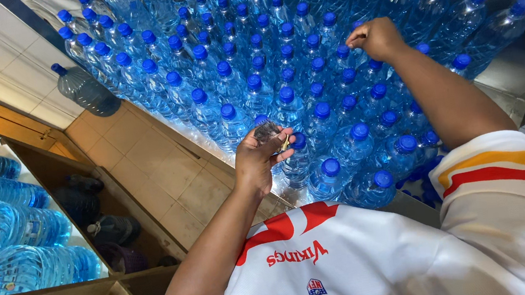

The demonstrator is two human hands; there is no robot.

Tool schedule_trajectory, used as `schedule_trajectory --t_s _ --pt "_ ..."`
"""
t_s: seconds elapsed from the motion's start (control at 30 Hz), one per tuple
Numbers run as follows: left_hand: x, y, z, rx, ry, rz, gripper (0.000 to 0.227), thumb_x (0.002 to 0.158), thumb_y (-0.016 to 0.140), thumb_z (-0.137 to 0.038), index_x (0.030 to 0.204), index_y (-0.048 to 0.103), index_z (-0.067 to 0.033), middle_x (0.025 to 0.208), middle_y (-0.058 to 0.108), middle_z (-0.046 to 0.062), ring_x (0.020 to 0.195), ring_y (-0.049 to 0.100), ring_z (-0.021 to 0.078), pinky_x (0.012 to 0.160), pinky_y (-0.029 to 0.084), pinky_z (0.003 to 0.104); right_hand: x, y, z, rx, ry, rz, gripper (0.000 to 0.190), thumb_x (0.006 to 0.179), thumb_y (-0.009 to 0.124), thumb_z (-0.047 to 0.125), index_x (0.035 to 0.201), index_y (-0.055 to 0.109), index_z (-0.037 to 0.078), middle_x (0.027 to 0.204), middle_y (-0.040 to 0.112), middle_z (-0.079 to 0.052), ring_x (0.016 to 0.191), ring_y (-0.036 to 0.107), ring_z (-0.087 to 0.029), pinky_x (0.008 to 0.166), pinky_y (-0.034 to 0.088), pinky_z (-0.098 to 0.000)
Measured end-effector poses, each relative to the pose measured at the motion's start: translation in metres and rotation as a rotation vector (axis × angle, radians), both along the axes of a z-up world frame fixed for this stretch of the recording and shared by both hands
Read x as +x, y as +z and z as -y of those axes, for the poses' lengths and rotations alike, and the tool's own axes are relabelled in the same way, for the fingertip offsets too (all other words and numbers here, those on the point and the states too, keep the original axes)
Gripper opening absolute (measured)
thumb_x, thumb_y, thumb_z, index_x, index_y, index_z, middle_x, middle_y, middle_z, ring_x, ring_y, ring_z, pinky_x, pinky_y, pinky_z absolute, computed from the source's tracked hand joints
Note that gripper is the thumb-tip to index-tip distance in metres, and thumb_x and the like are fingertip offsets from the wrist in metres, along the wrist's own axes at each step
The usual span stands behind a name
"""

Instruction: The person applies small stickers to the caps of numerous plastic water bottles arranged on a metal table. The person peels each sticker from a backing sheet and places it on a bottle cap, working systematically across the rows of bottles.

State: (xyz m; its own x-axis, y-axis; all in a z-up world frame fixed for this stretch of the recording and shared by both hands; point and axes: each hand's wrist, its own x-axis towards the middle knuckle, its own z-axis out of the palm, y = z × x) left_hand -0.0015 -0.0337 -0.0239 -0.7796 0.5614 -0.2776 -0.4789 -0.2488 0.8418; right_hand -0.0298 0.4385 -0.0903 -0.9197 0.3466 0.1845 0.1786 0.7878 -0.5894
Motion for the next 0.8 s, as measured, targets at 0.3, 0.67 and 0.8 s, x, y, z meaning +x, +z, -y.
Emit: schedule_trajectory --t_s 0.3,0.67,0.8 --pt "0.001 0.002 -0.003 0.008 -0.024 0.001 0.028 0.092 0.082 -0.008 0.118 0.073 -0.0009 0.122 0.083 0.026 0.102 0.084 0.0334 0.076 0.070 0.035 0.000 -0.019 0.006 0.232 0.169 -0.265 0.026 0.121 0.055 0.025 0.128 0.066 0.002 0.124 0.058 -0.022 0.103 0.062 -0.040 0.078 0.050 -0.0515" --pt "-0.002 -0.012 -0.002 0.095 -0.021 -0.023 0.028 0.093 0.088 -0.005 0.115 0.073 0.0026 0.111 0.084 0.023 0.098 0.085 0.0325 0.080 0.073 0.044 0.038 0.015 0.053 0.412 0.332 -0.008 0.059 0.122 0.046 0.027 0.178 0.040 0.005 0.178 0.044 -0.023 0.164 0.037 -0.046 0.137 0.020 -0.0600" --pt "-0.002 -0.012 -0.006 0.106 0.006 -0.002 0.023 0.091 0.087 -0.001 0.109 0.073 0.0021 0.110 0.084 0.022 0.098 0.085 0.0347 0.081 0.072 0.045 0.028 0.018 0.059 0.411 0.265 0.173 0.061 0.128 0.035 0.046 0.173 0.050 0.008 0.177 0.048 -0.016 0.165 0.039 -0.039 0.141 0.011 -0.0554"
